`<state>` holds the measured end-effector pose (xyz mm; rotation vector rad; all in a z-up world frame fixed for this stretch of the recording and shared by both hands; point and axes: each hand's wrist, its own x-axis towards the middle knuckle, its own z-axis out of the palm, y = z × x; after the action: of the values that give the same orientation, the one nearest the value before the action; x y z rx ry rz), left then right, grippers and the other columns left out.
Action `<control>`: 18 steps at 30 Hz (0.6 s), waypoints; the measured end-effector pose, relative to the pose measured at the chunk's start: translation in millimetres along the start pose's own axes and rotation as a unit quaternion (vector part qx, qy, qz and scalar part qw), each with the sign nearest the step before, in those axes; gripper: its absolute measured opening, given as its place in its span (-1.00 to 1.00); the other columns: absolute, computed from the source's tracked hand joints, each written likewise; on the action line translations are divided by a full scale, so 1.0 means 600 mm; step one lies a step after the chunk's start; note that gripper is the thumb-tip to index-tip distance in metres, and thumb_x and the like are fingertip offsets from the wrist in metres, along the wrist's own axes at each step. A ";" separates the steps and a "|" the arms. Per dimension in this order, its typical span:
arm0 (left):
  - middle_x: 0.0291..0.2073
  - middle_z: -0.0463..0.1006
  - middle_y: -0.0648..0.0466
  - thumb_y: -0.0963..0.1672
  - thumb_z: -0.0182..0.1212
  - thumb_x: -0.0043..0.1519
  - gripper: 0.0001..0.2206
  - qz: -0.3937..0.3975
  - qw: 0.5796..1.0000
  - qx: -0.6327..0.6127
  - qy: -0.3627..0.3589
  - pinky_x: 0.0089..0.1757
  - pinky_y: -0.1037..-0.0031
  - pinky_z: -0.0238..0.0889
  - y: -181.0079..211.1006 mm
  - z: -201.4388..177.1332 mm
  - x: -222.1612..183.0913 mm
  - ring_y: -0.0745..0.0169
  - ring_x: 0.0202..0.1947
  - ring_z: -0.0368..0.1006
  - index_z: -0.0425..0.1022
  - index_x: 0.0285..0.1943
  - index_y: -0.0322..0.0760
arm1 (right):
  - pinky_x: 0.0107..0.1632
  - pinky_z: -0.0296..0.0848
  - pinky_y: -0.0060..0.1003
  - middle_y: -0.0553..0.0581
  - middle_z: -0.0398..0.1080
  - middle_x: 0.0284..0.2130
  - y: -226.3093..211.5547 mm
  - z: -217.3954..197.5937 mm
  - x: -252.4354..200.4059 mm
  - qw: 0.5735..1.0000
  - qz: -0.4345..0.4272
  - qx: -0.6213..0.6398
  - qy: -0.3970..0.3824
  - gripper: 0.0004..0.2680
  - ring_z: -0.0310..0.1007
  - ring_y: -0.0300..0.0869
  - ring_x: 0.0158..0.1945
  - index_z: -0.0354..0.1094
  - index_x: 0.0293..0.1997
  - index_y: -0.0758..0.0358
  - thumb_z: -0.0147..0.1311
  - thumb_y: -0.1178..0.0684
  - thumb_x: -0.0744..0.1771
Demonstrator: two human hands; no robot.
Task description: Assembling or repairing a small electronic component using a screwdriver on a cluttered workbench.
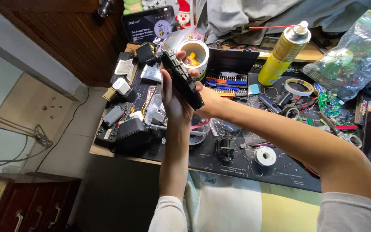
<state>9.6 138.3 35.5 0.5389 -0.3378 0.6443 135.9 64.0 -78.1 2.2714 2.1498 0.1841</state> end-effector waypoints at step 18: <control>-0.19 0.37 -0.16 -0.32 0.24 0.32 -0.34 0.007 0.993 0.119 -0.021 -0.59 0.40 0.34 -0.048 0.055 -0.021 0.18 -0.64 0.40 0.00 0.56 -0.22 | 0.22 0.52 0.03 0.18 0.47 -0.14 0.079 -0.052 -0.108 0.910 -0.007 0.366 0.197 -0.79 0.56 0.15 0.06 0.54 -0.22 0.22 0.48 -0.04 0.26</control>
<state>14.5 93.9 46.1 0.7795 -0.3068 0.6919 176.7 -5.8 -48.3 2.7764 2.8079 -0.2364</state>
